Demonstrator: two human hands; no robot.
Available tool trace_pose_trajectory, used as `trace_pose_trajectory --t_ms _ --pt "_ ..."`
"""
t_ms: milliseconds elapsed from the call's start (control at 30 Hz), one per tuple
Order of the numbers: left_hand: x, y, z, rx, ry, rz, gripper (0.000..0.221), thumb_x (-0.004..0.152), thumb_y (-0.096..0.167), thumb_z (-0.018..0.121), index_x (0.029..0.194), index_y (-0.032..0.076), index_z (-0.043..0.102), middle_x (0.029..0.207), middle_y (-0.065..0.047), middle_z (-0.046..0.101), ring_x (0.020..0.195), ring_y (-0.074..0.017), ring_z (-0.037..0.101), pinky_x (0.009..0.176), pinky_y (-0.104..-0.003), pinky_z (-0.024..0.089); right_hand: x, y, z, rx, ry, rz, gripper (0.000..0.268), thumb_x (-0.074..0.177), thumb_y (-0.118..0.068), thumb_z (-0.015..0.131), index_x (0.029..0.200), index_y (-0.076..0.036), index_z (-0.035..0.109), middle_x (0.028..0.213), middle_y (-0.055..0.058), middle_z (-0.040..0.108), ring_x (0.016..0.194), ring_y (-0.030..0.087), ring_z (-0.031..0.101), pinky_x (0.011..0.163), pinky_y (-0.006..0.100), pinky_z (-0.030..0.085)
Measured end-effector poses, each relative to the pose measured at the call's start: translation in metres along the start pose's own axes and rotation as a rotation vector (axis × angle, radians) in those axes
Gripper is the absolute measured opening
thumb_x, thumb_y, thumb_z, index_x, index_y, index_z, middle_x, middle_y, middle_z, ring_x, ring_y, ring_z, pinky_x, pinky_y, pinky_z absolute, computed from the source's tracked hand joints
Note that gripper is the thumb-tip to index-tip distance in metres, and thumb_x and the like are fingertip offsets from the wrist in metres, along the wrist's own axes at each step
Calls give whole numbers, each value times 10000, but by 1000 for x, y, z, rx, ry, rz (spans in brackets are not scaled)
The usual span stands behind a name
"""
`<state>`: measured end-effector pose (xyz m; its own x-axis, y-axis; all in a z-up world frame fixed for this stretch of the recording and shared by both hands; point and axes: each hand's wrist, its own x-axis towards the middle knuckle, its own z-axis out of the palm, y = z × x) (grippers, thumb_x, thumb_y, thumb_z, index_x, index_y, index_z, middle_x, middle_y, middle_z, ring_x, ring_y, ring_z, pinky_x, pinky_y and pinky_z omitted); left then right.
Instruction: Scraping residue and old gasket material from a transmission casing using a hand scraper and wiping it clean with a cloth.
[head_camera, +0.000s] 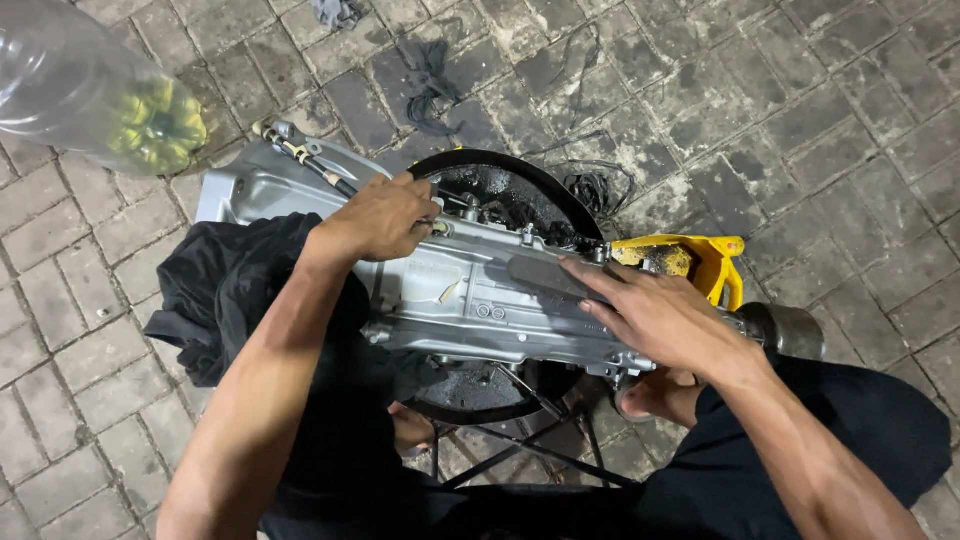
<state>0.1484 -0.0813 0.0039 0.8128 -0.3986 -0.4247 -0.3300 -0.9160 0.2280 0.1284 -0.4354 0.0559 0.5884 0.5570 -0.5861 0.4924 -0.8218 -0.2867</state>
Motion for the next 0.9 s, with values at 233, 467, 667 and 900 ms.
trace_pose_trajectory --t_ms 233,467,667,900 --pt "-4 3 -4 -88 2 0 299 975 276 554 1080 117 784 1075 -105 696 1088 -301 584 960 -450 428 -10 -7 -10 38 -6 -24 528 1035 -379 433 1558 -365 365 1314 215 639 340 105 620 400 261 522" --pt "-6 -10 -5 -48 -4 -81 297 937 430 621 1060 209 774 1094 -77 708 1149 -318 596 1091 -552 381 -7 -12 -12 12 -31 -6 552 1035 -397 435 1577 -368 333 1384 217 589 387 101 667 408 245 530" --pt "-56 -7 -53 -21 1 -252 356 869 408 718 1187 247 743 1267 -52 679 1283 -337 549 1158 -673 286 -5 -12 -7 -3 -64 -1 554 1039 -402 441 1581 -368 332 1408 220 570 427 85 690 404 223 512" --pt "-40 -52 -8 144 126 -305 328 809 336 756 1132 280 734 1244 -5 682 1333 -284 535 1176 -715 195 -2 -14 -6 -5 -20 -38 534 1037 -391 448 1562 -322 376 1361 238 606 328 42 565 352 220 475"
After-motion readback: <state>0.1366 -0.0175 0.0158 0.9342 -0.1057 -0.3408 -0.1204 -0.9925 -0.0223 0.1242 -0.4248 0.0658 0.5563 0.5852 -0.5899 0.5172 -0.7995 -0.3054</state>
